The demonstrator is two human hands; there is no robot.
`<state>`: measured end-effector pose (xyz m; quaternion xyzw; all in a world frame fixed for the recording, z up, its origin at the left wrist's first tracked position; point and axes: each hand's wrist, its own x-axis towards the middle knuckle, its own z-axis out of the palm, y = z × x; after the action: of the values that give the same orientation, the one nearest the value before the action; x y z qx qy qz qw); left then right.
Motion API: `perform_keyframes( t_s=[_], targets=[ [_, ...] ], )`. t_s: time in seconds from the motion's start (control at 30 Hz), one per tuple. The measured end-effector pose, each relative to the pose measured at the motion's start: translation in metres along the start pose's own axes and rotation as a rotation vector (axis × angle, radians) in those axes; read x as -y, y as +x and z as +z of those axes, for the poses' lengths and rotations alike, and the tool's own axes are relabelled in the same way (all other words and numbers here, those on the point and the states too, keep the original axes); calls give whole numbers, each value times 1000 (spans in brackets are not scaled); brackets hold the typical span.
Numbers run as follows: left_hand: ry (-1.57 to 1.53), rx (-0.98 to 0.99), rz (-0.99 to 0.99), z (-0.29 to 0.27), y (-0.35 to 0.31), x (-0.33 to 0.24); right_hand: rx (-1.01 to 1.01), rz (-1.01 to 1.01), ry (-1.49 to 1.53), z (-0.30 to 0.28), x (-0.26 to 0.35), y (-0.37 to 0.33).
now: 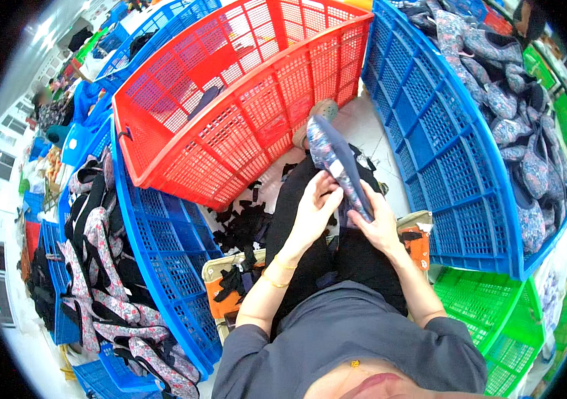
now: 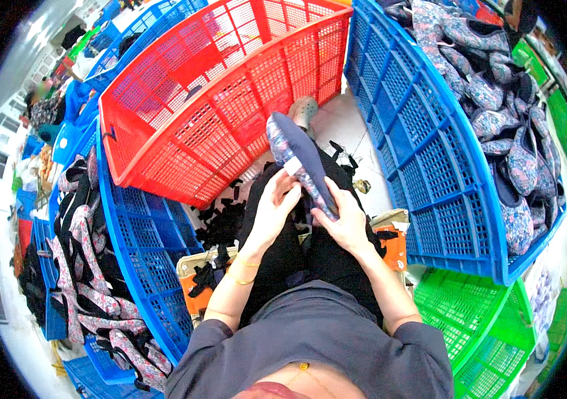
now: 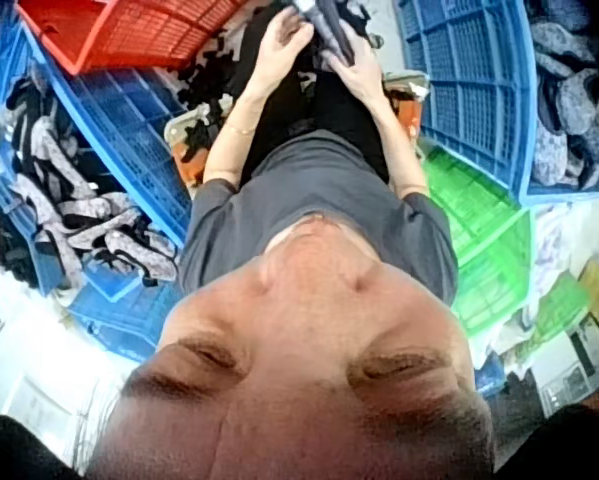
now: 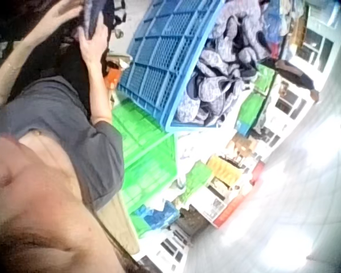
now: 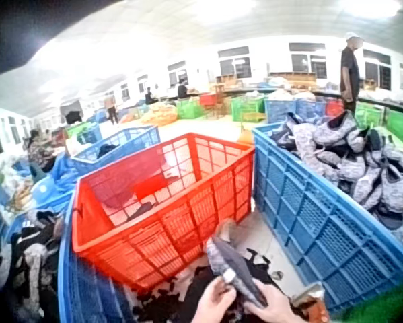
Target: The person sits in a workshop surrounded by crates of footwear and uses scissors to trim excess fabric from the edges of floral-patterned slippers. They handle the slippers one at a time, cutting loose threads and fabric scraps, and occasionally placing finished items into a red crate.
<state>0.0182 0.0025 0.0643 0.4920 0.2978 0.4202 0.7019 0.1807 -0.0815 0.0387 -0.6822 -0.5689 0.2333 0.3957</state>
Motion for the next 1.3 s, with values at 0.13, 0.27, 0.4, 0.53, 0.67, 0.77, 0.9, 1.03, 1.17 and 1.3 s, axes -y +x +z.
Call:
perform_keyframes(
  t_s=[0.13, 0.27, 0.4, 0.53, 0.67, 0.77, 0.9, 1.03, 1.17, 1.3],
  targets=[
    [-188, -80, -44, 0, 17, 12, -95, -179, -424, 12, 26, -20],
    [-433, -112, -143, -19, 17, 17, 76, -169, -90, 4, 28, -32],
    [-338, -88, -144, -24, 5, 18, -49, 4, 158, -6, 17, -16],
    [-68, -76, -76, -16, -1, 31, -144, -170, 213, -2, 38, 18],
    [300, -47, 19, -17, -14, 44, -230, -332, 59, 20, 56, 46],
    [368, -33, -42, -25, -19, 47, -148, -304, 196, 29, 40, 53],
    [547, -116, -51, -31, -30, 60, -27, 79, 576, 27, 30, 58],
    [407, -99, -79, -18, -35, 41, 37, 69, 229, 2, 17, 75],
    [685, -110, -38, -14, -37, 31, -165, -18, 22, -28, 14, 68],
    [682, -97, -100, -8, -37, 27, 21, -109, 61, -14, 34, 29]
  ],
)
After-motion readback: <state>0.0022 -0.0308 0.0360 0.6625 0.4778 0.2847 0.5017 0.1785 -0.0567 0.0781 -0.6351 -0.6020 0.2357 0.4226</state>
